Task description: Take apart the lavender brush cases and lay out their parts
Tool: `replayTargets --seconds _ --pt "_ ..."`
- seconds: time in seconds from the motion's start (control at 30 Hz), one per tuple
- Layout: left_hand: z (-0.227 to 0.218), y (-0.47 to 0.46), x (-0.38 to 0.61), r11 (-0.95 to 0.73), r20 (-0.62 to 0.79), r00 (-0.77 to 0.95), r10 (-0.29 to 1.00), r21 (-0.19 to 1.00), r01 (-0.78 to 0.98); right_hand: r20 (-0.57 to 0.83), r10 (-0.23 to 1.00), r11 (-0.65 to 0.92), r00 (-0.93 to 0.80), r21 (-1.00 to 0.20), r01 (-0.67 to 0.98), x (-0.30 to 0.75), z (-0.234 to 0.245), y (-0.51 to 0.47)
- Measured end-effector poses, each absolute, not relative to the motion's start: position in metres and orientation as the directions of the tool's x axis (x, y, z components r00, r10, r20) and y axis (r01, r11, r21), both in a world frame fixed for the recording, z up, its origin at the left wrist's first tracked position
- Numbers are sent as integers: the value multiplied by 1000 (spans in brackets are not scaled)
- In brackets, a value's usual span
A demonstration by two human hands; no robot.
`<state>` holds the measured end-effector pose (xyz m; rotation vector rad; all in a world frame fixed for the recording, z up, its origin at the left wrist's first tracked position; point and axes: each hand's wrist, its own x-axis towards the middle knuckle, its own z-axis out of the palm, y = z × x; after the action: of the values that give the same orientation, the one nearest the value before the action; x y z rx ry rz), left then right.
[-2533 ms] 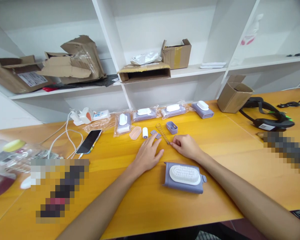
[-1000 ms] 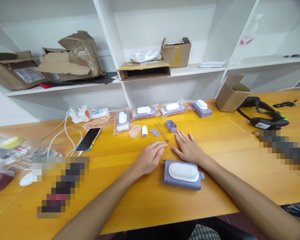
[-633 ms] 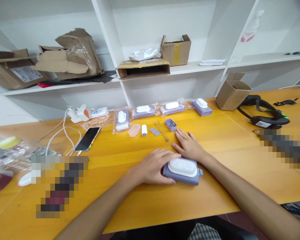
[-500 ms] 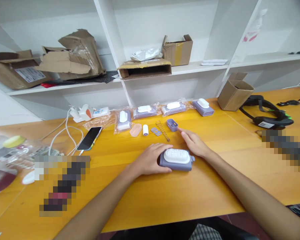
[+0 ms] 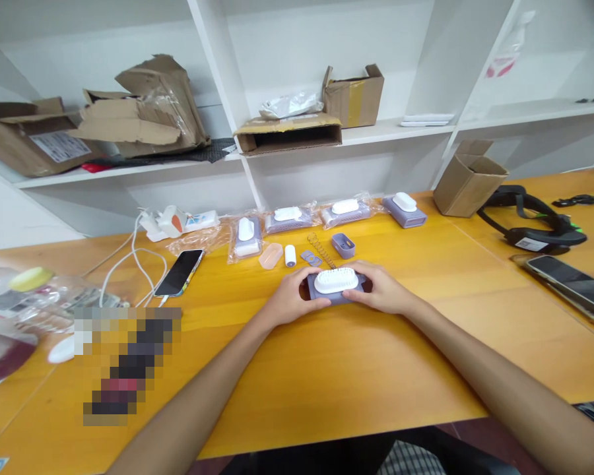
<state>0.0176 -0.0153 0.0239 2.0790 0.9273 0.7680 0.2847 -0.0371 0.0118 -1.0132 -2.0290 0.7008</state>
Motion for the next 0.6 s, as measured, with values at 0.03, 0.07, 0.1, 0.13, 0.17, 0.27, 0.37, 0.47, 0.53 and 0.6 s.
replayTargets --seconds 0.03,0.07,0.1,0.13,0.17,0.27,0.37,0.47,0.53,0.6 --pt "24 -15 17 -465 207 563 800 807 364 380 828 542 -413 -732 413 286 12 -37" --pt "25 -15 17 -453 195 564 803 814 363 378 825 543 -420 -736 404 287 13 -37" --pt "26 -14 16 -446 188 567 802 819 360 372 824 541 -428 -742 396 288 13 -37" --pt "26 -14 16 -444 184 571 800 823 355 366 824 537 -433 -749 388 289 13 -37" --pt "26 -13 16 -443 185 574 798 825 350 360 824 533 -437 -755 382 290 13 -37" --pt "24 -11 15 -441 191 567 801 828 345 360 826 526 -433 -767 367 290 11 -37" --pt "21 -10 13 -434 183 567 803 831 348 367 825 528 -430 -771 356 290 8 -36" --pt "20 -10 13 -429 176 574 800 836 342 349 833 512 -430 -781 358 291 4 -35" --pt "20 -12 15 -419 165 577 800 843 339 316 843 490 -435 -785 378 290 2 -36" --pt "21 -14 17 -397 155 571 806 857 329 293 854 471 -431 -786 400 288 0 -38"
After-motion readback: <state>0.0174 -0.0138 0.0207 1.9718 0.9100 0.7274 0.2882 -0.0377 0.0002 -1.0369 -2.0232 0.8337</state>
